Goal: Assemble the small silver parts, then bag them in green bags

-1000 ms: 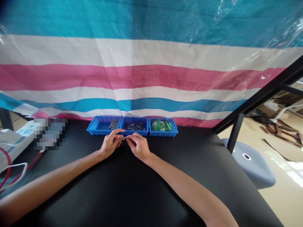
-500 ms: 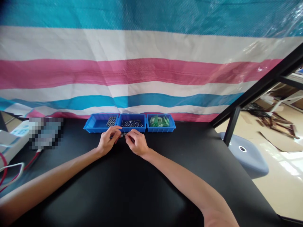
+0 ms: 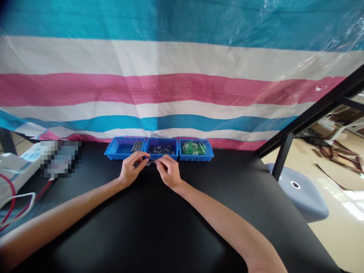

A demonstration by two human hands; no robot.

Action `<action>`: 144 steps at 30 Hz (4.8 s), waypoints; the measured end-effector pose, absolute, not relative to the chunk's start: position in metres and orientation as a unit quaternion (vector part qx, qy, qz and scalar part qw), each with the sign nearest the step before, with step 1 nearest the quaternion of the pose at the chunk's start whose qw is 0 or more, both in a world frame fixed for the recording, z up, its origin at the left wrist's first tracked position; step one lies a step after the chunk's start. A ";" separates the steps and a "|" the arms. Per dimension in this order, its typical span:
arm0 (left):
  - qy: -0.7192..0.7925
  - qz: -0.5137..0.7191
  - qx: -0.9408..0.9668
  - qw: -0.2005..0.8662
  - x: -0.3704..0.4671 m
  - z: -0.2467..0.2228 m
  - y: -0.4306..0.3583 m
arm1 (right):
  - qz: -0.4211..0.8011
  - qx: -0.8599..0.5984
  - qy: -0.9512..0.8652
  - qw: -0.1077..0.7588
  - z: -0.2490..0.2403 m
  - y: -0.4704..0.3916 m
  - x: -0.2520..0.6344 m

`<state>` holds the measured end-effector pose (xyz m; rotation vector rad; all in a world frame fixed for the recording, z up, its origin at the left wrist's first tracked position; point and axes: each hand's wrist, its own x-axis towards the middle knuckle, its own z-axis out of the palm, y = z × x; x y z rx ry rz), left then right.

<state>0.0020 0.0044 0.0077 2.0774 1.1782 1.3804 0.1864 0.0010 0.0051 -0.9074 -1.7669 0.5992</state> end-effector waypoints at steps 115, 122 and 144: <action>0.415 0.556 0.712 0.107 0.005 0.003 0.003 | 0.215 -0.389 -0.753 0.486 -0.005 0.004 0.183; 0.419 0.553 0.712 0.108 0.004 0.002 0.003 | 0.202 -0.403 -0.752 0.481 -0.006 0.001 0.184; 0.430 0.584 0.658 0.203 0.009 0.001 0.004 | 0.245 -0.411 -0.737 0.477 -0.002 0.005 0.183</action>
